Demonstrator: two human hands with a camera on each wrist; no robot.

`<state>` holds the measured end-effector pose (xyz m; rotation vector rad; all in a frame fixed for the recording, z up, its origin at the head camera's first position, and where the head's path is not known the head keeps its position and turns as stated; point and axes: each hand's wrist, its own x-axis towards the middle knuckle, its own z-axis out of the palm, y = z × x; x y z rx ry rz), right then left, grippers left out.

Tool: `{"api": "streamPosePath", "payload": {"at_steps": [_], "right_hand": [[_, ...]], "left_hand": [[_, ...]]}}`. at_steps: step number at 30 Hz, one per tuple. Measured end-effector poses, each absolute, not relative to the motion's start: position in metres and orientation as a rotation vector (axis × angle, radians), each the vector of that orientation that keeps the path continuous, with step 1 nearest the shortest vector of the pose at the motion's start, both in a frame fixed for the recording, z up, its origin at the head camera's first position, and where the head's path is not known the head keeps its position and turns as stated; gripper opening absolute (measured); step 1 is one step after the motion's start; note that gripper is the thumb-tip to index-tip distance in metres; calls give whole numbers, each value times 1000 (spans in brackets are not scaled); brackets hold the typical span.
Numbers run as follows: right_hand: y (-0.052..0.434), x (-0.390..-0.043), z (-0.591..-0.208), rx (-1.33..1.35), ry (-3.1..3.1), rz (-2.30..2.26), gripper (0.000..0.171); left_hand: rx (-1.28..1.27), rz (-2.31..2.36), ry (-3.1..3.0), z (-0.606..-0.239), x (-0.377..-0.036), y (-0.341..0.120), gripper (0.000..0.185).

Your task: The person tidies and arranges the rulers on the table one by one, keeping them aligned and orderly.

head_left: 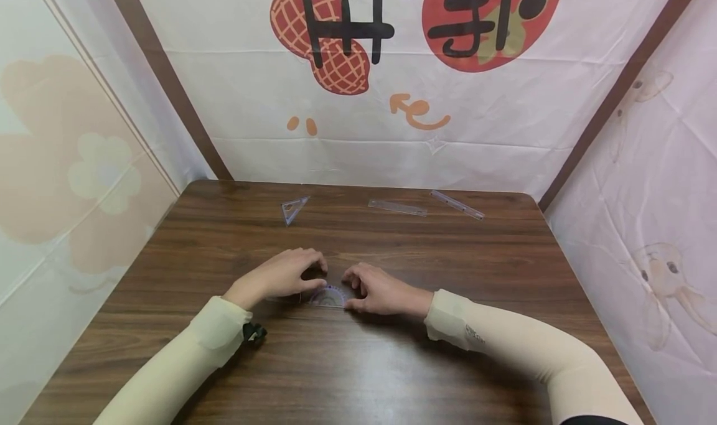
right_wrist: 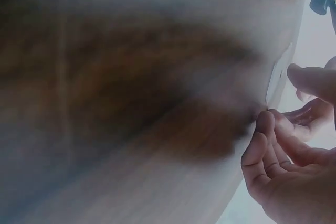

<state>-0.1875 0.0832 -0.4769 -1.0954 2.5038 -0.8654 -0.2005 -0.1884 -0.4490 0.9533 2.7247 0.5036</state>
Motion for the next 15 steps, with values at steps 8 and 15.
{"api": "streamPosePath", "payload": {"at_steps": [8,15], "right_hand": [[101,-200,-471,-1066,2569,-899,49],[122,-217,-468,-970,2650,-912,43]], "left_hand": [[963,524,2716,-443,-218,-175,35],[960,523,2755,-439,-240,-159,42]]}}
